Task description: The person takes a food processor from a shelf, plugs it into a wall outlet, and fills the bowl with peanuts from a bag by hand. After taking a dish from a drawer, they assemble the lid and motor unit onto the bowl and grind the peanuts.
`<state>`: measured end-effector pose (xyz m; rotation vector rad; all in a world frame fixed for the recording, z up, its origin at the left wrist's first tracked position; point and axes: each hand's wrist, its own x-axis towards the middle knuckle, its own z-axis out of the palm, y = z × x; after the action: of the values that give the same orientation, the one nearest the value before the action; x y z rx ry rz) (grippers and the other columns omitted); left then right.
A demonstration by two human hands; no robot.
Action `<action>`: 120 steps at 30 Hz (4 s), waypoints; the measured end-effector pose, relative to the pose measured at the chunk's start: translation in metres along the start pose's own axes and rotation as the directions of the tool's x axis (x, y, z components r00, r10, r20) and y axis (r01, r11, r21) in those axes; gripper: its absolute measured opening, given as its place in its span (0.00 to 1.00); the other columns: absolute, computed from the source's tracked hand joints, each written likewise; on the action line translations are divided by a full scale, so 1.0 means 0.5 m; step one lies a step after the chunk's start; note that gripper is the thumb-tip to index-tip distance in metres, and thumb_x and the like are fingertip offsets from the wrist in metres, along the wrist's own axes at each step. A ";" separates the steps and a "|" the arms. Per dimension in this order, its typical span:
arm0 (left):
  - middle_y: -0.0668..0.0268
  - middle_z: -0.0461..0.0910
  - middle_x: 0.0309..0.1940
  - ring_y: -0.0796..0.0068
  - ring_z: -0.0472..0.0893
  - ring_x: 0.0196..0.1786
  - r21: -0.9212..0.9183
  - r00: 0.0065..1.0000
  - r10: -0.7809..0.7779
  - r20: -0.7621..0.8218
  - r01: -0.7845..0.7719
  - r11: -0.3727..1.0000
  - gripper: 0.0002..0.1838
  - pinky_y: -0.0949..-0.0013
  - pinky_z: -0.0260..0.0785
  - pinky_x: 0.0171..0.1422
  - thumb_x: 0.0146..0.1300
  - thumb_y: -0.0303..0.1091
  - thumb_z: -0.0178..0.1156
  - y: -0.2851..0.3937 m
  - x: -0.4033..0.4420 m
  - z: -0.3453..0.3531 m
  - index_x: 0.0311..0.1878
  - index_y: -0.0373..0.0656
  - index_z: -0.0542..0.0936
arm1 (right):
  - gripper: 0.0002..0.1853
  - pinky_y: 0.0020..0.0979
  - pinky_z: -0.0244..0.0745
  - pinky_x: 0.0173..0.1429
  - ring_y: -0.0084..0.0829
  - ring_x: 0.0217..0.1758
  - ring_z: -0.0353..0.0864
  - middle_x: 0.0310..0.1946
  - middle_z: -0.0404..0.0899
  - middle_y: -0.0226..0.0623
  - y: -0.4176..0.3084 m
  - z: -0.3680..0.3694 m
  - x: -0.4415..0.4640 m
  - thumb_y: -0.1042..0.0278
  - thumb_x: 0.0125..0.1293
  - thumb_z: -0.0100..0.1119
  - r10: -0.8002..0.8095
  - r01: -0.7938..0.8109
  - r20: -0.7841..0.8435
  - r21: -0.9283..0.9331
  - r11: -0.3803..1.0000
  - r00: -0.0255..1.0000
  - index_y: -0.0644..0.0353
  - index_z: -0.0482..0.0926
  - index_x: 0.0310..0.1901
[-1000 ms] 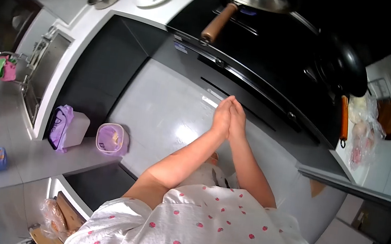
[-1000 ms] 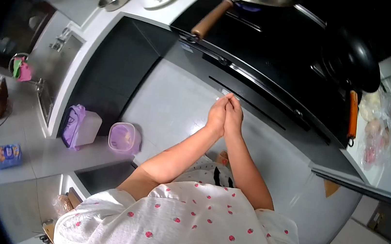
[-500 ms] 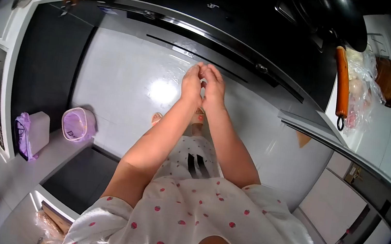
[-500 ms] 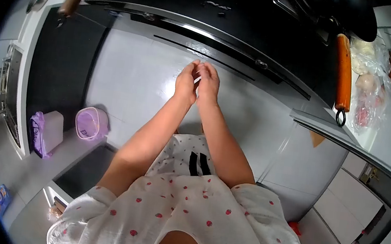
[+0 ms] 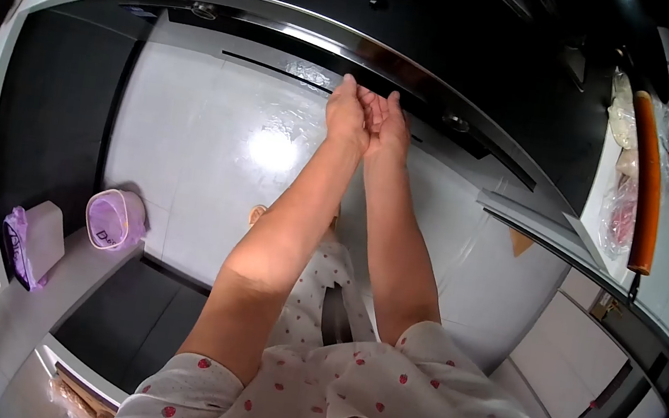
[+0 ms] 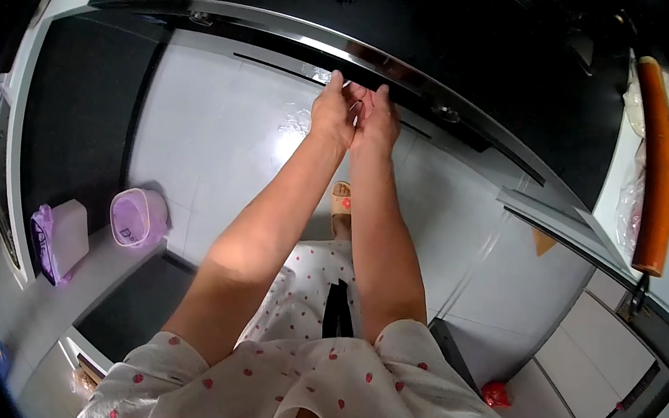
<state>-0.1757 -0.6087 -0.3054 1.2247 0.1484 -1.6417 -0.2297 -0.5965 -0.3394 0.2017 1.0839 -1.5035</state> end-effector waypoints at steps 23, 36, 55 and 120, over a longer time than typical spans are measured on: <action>0.74 0.69 0.24 0.83 0.66 0.28 0.020 0.994 0.088 0.066 -0.090 0.996 0.13 0.76 0.60 0.36 0.66 0.45 0.47 -0.054 -0.057 -0.153 0.34 0.46 0.71 | 0.09 0.25 0.73 0.42 0.28 0.36 0.78 0.34 0.77 0.39 0.094 -0.084 -0.136 0.66 0.64 0.51 -0.227 0.228 0.050 -0.005 0.974 0.973 0.62 0.69 0.40; 0.73 0.69 0.24 0.82 0.65 0.28 0.008 0.995 0.097 0.039 -0.097 0.995 0.12 0.76 0.60 0.35 0.67 0.44 0.46 -0.069 -0.111 -0.217 0.32 0.46 0.69 | 0.07 0.27 0.73 0.45 0.28 0.39 0.77 0.36 0.77 0.37 0.133 -0.144 -0.191 0.67 0.64 0.50 -0.150 0.152 0.068 -0.026 0.988 0.986 0.62 0.70 0.38; 0.73 0.68 0.21 0.84 0.67 0.21 -0.065 0.996 -0.041 -0.080 0.036 0.997 0.07 0.82 0.63 0.24 0.65 0.36 0.48 -0.036 -0.151 -0.192 0.34 0.46 0.71 | 0.09 0.21 0.70 0.34 0.26 0.34 0.77 0.33 0.79 0.39 0.118 -0.110 -0.215 0.63 0.64 0.52 -0.085 0.075 -0.066 -0.140 0.987 0.994 0.61 0.71 0.34; 0.54 0.75 0.44 0.68 0.75 0.42 0.557 0.935 0.351 0.046 -0.316 0.768 0.15 0.70 0.68 0.47 0.60 0.26 0.50 0.184 0.092 -0.127 0.50 0.31 0.70 | 0.17 0.34 0.71 0.46 0.41 0.41 0.78 0.36 0.79 0.47 0.194 0.149 -0.058 0.66 0.53 0.55 -0.359 0.254 0.052 -0.798 0.547 0.932 0.64 0.75 0.44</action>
<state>-0.0621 -0.6414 -0.3295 1.6310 -0.5315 -1.3639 -0.1060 -0.6148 -0.3278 -0.5794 1.8705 -1.1535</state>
